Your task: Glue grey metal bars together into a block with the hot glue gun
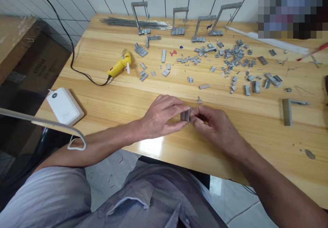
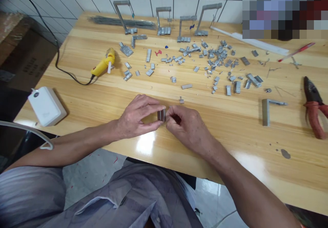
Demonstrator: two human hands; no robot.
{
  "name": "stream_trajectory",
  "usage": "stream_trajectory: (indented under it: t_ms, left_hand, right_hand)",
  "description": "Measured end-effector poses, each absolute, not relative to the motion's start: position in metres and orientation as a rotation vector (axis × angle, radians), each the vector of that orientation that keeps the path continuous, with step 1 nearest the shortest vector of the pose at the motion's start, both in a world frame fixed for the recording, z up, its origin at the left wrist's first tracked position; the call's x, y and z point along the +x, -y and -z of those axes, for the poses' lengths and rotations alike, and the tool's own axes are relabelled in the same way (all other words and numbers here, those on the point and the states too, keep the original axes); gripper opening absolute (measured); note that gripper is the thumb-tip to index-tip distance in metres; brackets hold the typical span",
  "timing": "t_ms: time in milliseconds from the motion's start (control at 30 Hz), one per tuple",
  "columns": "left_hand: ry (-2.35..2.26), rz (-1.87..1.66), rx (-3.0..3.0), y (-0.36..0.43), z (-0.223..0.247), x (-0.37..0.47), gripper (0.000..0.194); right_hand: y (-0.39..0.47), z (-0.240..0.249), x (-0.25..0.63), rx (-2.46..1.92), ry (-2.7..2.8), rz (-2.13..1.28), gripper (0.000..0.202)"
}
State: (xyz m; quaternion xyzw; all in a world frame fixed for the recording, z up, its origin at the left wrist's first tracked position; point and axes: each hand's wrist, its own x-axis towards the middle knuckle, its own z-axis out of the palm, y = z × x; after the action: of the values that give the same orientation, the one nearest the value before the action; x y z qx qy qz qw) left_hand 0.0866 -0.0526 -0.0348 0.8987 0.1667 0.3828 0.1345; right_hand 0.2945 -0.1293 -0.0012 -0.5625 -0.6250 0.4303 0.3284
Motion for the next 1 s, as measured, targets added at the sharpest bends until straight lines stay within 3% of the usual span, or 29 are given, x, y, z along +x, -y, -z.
stream_trajectory:
  t_ms: [167, 467, 1000]
  left_hand:
    - [-0.542, -1.065, 2.583, 0.0524, 0.0321, 0.086, 0.028]
    - [-0.453, -1.114, 2.602, 0.0513, 0.0373, 0.0876, 0.033]
    - [-0.467, -1.113, 2.607, 0.052, 0.0359, 0.087, 0.035]
  right_hand:
    - [0.1278, -0.0052, 0.2985, -1.492, 1.58, -1.212, 0.023]
    - [0.1282, 0.001, 0.2955, -1.471, 1.626, -1.182, 0.011]
    - [0.1307, -0.0031, 0.2932, -1.5, 1.754, -0.948, 0.01]
